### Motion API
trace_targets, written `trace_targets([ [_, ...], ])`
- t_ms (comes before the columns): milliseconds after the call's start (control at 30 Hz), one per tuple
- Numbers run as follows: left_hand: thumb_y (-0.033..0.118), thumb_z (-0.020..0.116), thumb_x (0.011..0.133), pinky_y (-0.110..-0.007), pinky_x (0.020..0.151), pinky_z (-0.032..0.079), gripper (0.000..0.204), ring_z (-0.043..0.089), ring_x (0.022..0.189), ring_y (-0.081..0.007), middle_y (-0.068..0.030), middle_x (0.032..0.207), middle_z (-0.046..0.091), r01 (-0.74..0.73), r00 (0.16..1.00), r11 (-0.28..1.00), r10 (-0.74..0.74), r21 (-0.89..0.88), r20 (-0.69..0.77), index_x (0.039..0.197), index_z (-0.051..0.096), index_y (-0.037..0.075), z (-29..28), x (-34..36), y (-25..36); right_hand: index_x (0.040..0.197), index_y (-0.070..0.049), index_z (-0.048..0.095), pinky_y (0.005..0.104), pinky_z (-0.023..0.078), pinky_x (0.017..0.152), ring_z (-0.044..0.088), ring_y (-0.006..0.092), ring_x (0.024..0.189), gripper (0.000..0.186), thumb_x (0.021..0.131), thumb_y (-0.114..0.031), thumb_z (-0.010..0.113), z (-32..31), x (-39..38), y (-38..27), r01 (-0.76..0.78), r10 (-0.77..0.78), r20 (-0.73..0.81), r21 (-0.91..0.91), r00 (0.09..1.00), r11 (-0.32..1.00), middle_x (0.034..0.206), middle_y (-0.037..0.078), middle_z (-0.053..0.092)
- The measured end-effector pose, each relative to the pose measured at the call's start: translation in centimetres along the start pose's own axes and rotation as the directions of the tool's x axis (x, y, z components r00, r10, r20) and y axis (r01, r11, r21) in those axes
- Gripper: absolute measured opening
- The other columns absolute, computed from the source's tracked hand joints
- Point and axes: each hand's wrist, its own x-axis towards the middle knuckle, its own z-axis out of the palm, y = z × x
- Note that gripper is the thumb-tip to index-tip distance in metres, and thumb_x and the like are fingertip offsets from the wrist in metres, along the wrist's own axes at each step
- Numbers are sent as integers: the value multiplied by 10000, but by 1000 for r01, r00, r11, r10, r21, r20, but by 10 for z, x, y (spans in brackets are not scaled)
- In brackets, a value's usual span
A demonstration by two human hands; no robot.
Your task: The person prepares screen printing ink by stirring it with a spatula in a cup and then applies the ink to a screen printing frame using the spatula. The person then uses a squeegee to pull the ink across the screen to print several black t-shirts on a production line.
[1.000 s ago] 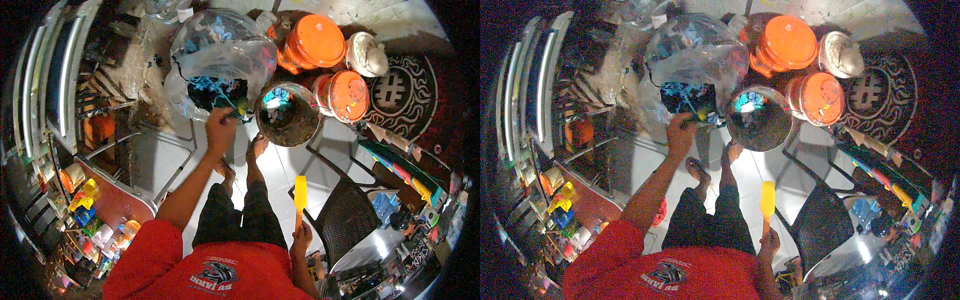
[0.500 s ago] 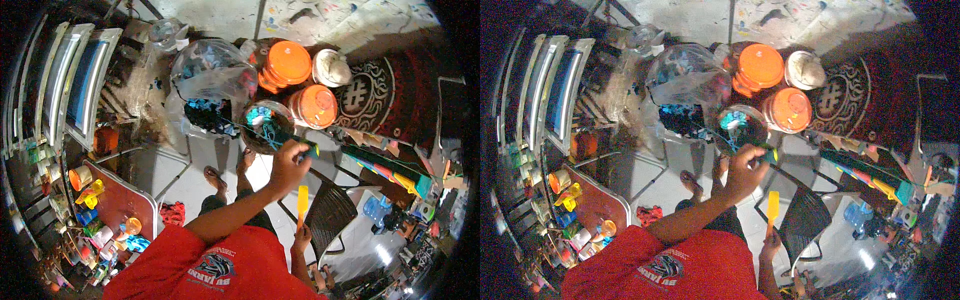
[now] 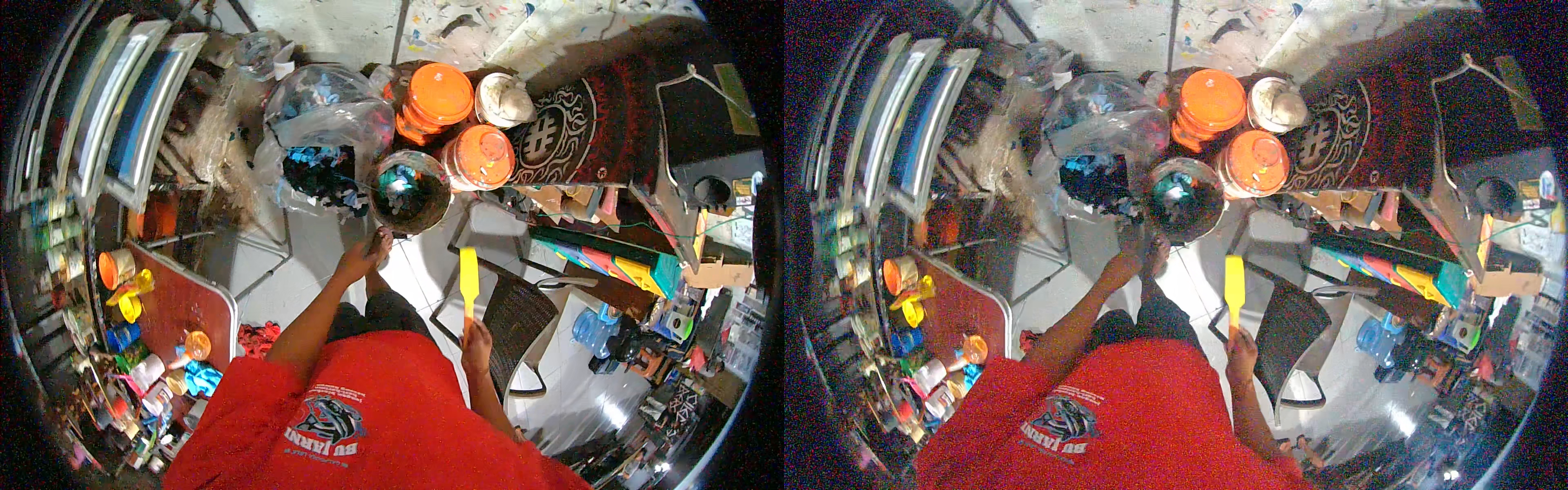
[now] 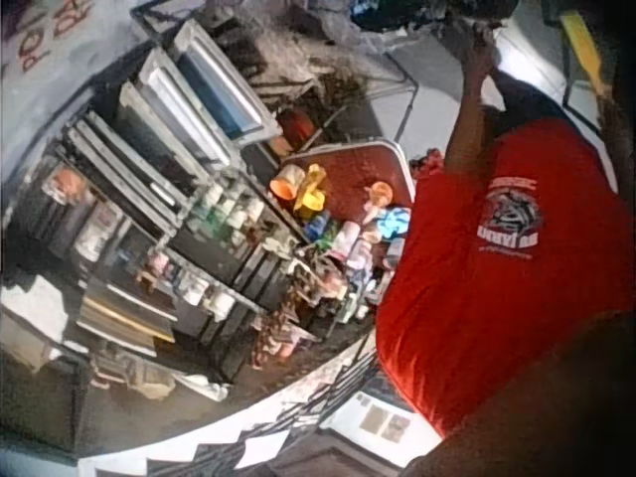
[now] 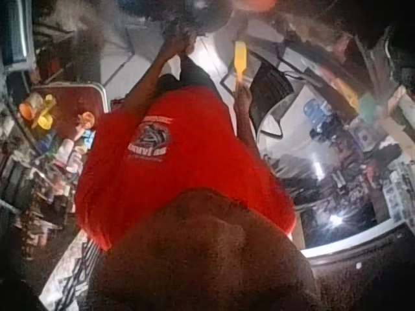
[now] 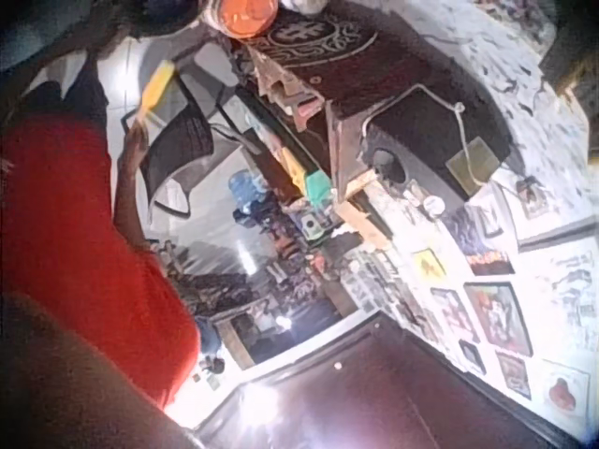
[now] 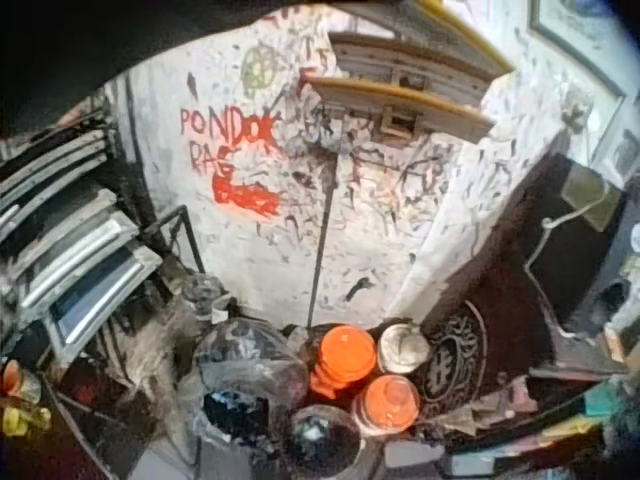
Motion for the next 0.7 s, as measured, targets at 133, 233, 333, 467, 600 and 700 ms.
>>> trace_targets([
  [133,398,647,857,-410,899,497,531,641,1017,-353,-208,1089,667,236,956,964,-253,-126,-150,1219,583,14,11,-152,-62,1293,-71,498,296,500,671,604,139,841,338,982,-202,493,59,-11,-93,-349,238,405,228,883,909,989,40,597],
  [233,405,670,855,-408,880,508,535,655,993,-332,-202,1054,680,379,840,850,-482,-367,-248,1201,590,6,15,-282,-65,1243,-64,532,259,456,607,576,127,778,296,964,-163,519,100,-40,-112,-271,103,620,182,778,945,958,35,589],
  [333,362,679,855,-404,857,519,479,665,968,-316,-195,1033,687,354,668,791,-587,-499,-458,1164,608,3,63,-397,-86,1173,-55,578,242,441,599,561,112,774,242,934,-91,566,146,-87,-112,329,-194,759,-28,622,944,979,34,603],
  [467,291,674,868,-389,839,526,414,669,972,-301,-199,1043,685,176,344,560,-805,-809,-483,1148,619,-10,222,-549,-113,1099,-39,612,293,481,670,587,152,822,250,865,47,597,187,-196,-81,931,-576,816,180,40,319,1009,83,644],
  [600,296,690,851,-382,789,525,406,670,931,-322,-226,970,690,116,-53,236,-969,-965,-243,1119,636,-5,435,-669,-96,1081,-16,620,342,491,757,622,274,876,244,838,-10,639,210,-288,-55,892,-500,809,430,-311,141,1018,145,647],
  [700,342,681,832,-456,729,513,385,643,846,-406,-258,863,672,194,-464,139,-859,-971,-216,894,662,-38,595,-763,-30,1071,-4,630,380,515,813,641,320,933,265,807,3,656,222,-361,-26,890,-371,892,369,-259,267,1038,176,647],
])
